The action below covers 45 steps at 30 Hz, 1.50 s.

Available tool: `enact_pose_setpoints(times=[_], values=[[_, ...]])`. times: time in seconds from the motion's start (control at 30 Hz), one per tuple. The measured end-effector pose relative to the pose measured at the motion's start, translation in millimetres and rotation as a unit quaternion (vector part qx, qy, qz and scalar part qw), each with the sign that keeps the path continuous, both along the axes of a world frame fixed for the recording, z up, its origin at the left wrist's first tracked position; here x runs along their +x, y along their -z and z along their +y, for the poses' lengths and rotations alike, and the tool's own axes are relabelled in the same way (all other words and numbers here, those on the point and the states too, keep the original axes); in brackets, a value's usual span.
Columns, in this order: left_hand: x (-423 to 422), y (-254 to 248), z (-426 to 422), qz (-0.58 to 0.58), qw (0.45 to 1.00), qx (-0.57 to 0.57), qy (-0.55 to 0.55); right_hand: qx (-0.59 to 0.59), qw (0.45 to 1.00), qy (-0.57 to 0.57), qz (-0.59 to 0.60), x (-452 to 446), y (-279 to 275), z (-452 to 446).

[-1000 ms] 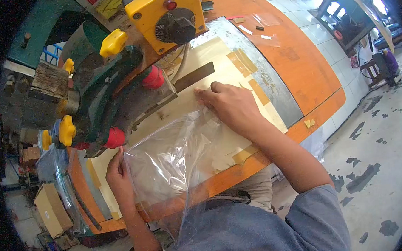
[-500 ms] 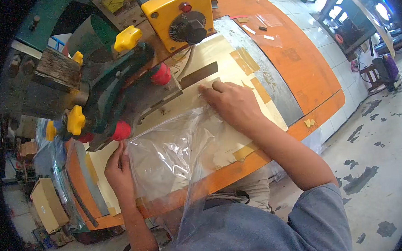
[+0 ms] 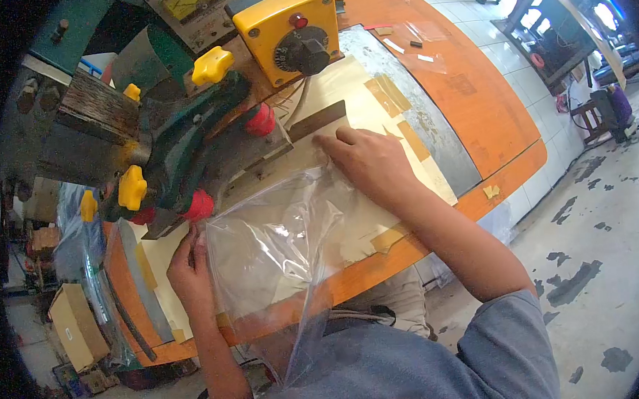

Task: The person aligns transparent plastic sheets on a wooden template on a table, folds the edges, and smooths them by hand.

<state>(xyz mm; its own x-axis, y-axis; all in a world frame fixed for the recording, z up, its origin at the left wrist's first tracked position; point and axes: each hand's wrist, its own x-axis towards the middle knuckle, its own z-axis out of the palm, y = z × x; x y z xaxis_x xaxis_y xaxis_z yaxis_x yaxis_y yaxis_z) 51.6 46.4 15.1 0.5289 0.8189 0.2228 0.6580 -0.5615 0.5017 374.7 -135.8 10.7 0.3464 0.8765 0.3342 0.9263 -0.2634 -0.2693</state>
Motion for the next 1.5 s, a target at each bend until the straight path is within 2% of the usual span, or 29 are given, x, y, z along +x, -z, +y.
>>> enact_pose_setpoints(times=[0.73,0.93,1.0,1.13,1.2,1.5], values=[[-1,1,3,-0.029,0.999,-0.021,0.014,-0.015,1.000,0.005,-0.002,-1,-3,1],[-2,4,5,-0.054,0.998,-0.041,0.011,-0.004,1.000,0.002,0.001,0,0,1],[4,-8,0,-0.019,0.995,-0.096,-0.016,-0.003,1.000,0.006,0.001,0,0,1],[0,-2,2,-0.030,0.996,-0.088,-0.010,-0.002,1.000,0.008,0.003,0,0,2],[-1,2,3,-0.047,0.998,-0.033,0.008,-0.004,1.000,0.007,0.004,0,0,1],[-2,7,4,-0.052,0.999,-0.001,0.002,0.008,1.000,0.008,0.017,-1,0,5]])
